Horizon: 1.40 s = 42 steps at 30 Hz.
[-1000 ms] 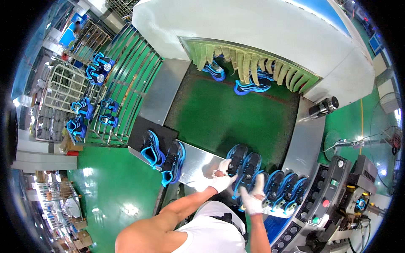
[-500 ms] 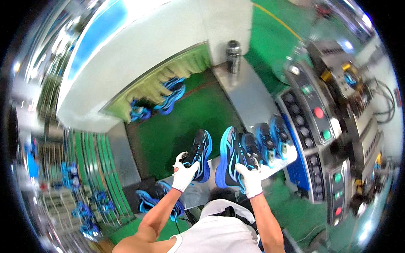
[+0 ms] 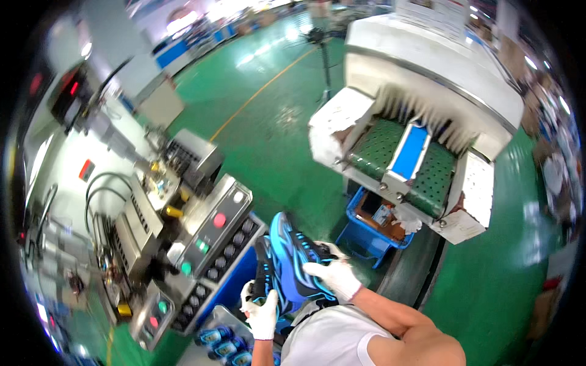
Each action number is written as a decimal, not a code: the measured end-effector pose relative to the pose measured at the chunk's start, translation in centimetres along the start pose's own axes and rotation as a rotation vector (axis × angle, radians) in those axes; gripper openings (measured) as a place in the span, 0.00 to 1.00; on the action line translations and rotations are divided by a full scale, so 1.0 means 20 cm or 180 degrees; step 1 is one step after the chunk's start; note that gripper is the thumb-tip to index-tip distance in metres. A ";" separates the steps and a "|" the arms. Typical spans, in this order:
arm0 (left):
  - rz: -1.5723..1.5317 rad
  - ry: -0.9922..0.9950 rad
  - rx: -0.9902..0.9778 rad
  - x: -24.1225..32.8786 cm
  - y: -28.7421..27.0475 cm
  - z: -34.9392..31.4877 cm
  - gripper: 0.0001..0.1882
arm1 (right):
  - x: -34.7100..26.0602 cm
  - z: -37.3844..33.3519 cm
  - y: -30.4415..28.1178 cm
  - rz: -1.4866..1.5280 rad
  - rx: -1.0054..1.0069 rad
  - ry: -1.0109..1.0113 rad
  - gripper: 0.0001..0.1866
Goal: The person places blue shoes into a shaping machine and سپس transfers them to a conveyor belt.
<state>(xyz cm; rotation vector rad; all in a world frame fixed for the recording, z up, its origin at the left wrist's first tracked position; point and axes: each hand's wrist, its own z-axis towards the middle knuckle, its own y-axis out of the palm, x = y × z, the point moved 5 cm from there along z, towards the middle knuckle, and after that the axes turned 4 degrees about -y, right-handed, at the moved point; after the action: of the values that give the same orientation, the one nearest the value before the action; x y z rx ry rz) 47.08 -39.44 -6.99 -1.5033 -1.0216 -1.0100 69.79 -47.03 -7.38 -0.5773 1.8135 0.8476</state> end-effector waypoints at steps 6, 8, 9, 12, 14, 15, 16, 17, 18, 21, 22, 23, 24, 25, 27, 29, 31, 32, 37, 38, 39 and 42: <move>0.0219 0.0953 -0.1606 0.76 1.02 0.27 0.32 | -0.68 0.02 -0.89 -0.0230 0.2206 -0.1014 0.33; 0.0251 0.1346 -0.1916 0.99 1.41 0.36 0.34 | -0.80 0.05 -1.18 -0.1390 0.3048 -0.1103 0.34; 0.0222 0.1182 -0.2168 1.06 1.66 0.41 0.34 | -0.90 0.07 -1.28 -0.1659 0.3210 -0.1331 0.36; 0.0688 0.1964 -0.2126 1.19 2.27 0.59 0.38 | -1.07 0.32 -1.44 -0.2506 0.3492 -0.1051 0.39; 0.1352 0.1943 -0.2386 1.19 2.67 0.63 0.39 | -0.98 0.58 -1.69 -0.2626 0.3676 -0.0488 0.42; 0.1257 0.1844 -0.2065 1.15 2.79 0.69 0.39 | -1.03 0.67 -1.74 -0.2752 0.3667 -0.0603 0.42; 0.1053 0.2192 -0.2043 1.15 2.92 0.79 0.40 | -1.08 0.77 -1.78 -0.2880 0.3615 -0.0753 0.42; 0.1366 0.2096 -0.1999 1.18 3.02 0.79 0.41 | -1.10 0.87 -1.86 -0.2894 0.3658 -0.0770 0.42; 0.1519 0.1932 -0.2118 1.25 3.09 0.80 0.42 | -1.14 0.93 -1.92 -0.2991 0.3665 -0.0783 0.42; 0.1009 0.1960 -0.2287 1.17 3.07 0.93 0.45 | -1.24 1.12 -1.89 -0.3555 0.3584 -0.0377 0.44; 0.1340 0.1675 -0.2708 1.26 2.94 0.81 0.46 | -1.22 1.10 -1.99 -0.4201 0.3655 -0.0742 0.45; 0.0835 0.2058 -0.2486 1.13 2.77 0.84 0.42 | -1.23 1.07 -1.77 -0.3866 0.3715 -0.1453 0.40; 0.0362 0.2494 -0.2316 1.01 2.62 0.83 0.37 | -1.26 1.00 -1.59 -0.3573 0.3750 -0.2139 0.35; 0.0364 0.2623 -0.2473 0.91 2.44 0.78 0.34 | -1.26 0.94 -1.39 -0.2991 0.3472 -0.2563 0.29; 0.0737 0.2374 -0.2622 0.64 1.97 0.76 0.28 | -1.06 0.97 -1.09 -0.2025 0.2403 -0.2761 0.26; 0.1448 0.1233 -0.2359 0.24 1.34 0.80 0.23 | -0.63 1.04 -0.68 -0.1775 0.0964 -0.1641 0.26; 0.2005 0.0507 -0.1262 -0.28 0.64 0.77 0.19 | -0.01 1.19 -0.44 -0.1324 -0.0921 -0.0101 0.29; 0.2039 0.0255 -0.0755 -0.29 0.27 0.70 0.19 | 0.36 1.26 -0.42 -0.1416 -0.1507 0.0922 0.29; 0.1634 -0.1803 0.3385 -1.09 -1.52 -0.72 0.20 | 0.86 0.84 0.19 -0.2686 -0.2773 0.0966 0.32; 0.1564 -0.2098 0.3890 -1.18 -1.65 -1.03 0.18 | 0.92 0.80 0.28 -0.2833 -0.2936 0.0953 0.32; 0.1433 -0.2341 0.4385 -1.25 -1.78 -1.31 0.17 | 1.04 0.86 0.30 -0.2915 -0.2989 0.0848 0.32; 0.2003 -0.3566 0.4438 -1.48 -1.76 -1.76 0.18 | 1.25 0.86 0.46 -0.3754 -0.3087 0.0572 0.32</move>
<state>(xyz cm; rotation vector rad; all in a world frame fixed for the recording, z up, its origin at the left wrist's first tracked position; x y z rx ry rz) 1.63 -72.68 -20.65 -0.8803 -1.3392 1.0400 64.11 -28.04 -32.09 -2.0964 0.7633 0.7476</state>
